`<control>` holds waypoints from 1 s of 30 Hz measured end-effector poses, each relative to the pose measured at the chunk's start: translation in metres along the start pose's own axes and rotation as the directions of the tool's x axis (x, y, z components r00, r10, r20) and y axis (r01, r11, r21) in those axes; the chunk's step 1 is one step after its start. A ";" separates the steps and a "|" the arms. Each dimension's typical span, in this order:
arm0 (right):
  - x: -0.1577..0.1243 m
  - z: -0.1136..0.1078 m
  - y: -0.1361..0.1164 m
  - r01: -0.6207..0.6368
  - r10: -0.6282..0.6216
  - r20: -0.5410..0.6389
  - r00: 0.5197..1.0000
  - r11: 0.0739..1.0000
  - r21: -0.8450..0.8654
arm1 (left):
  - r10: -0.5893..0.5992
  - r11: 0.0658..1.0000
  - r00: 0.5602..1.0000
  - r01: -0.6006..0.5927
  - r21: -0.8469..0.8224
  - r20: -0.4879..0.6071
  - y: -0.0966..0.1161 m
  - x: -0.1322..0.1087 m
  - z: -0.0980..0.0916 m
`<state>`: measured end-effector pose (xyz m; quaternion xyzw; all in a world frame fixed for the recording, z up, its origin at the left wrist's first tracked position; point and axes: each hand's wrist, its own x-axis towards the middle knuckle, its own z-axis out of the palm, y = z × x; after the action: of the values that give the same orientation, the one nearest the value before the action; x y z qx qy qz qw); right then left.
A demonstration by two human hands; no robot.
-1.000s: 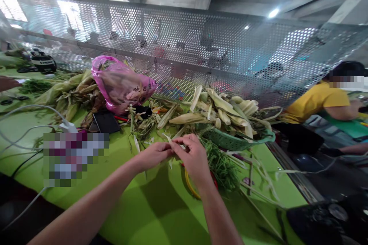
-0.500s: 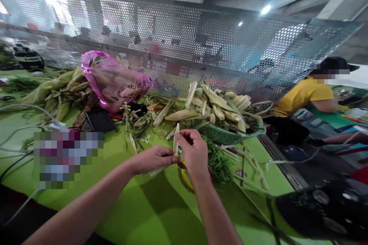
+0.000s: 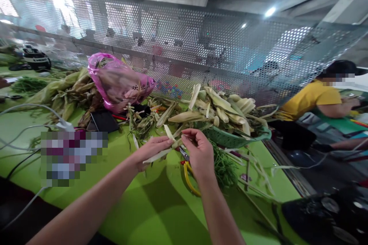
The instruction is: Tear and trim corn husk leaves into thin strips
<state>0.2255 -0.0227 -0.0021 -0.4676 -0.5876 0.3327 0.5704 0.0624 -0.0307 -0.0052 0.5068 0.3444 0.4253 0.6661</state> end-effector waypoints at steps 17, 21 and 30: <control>-0.013 0.012 -0.006 0.266 -0.201 0.183 0.962 0.834 -0.484 | 0.064 0.957 0.979 -0.114 -0.267 -0.191 -0.006 0.006 -0.002; -0.012 0.011 -0.003 0.273 -0.203 0.194 0.960 0.836 -0.476 | 0.011 0.956 0.974 -0.077 -0.284 -0.227 -0.002 0.003 -0.005; -0.012 0.008 -0.005 0.310 -0.233 0.216 0.948 0.824 -0.475 | 0.005 0.964 0.985 -0.050 -0.261 -0.170 -0.004 0.007 -0.012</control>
<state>0.2153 -0.0339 -0.0027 -0.4853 -0.7551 0.1172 0.4250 0.0552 -0.0203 -0.0125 0.3804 0.3326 0.5178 0.6903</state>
